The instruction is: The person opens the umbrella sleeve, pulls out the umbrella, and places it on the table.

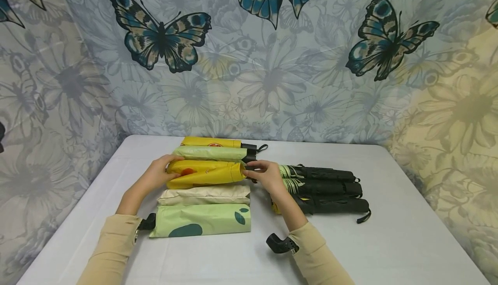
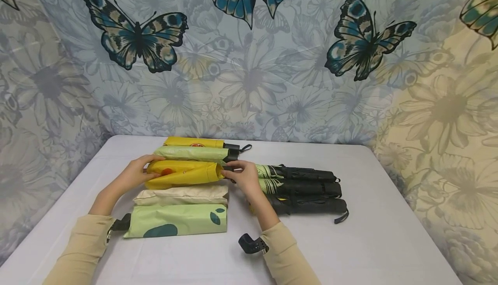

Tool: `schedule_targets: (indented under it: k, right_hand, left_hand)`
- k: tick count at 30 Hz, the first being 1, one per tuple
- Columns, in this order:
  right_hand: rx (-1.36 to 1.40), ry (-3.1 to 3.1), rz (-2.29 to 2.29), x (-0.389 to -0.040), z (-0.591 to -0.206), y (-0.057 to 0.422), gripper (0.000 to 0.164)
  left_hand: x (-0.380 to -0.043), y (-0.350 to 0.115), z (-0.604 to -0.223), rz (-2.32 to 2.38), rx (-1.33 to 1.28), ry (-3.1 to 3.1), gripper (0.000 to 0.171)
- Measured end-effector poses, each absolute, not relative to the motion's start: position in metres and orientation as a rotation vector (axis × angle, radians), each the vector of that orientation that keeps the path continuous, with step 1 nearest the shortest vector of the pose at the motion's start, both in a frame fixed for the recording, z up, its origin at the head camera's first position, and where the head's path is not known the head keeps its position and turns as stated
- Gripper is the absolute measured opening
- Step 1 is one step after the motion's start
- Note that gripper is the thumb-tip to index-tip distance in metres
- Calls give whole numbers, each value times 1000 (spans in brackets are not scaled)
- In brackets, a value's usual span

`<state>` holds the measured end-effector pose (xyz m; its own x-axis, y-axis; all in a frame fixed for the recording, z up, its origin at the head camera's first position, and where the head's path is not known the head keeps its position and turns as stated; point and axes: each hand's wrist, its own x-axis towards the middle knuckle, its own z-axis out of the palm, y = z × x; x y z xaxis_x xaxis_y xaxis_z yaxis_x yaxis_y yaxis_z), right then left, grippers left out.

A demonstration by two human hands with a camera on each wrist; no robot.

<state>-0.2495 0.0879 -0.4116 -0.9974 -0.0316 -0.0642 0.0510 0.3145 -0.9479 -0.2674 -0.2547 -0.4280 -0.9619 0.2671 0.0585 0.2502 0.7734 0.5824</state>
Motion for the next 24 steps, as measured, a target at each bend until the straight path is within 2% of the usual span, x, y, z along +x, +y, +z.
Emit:
schedule_targets:
  k: [24]
  right_hand:
    - [-2, 2333, -2004, -253, -413, 84, 33]
  left_hand:
    - [-269, -256, -431, 987, 424, 2922, 53]
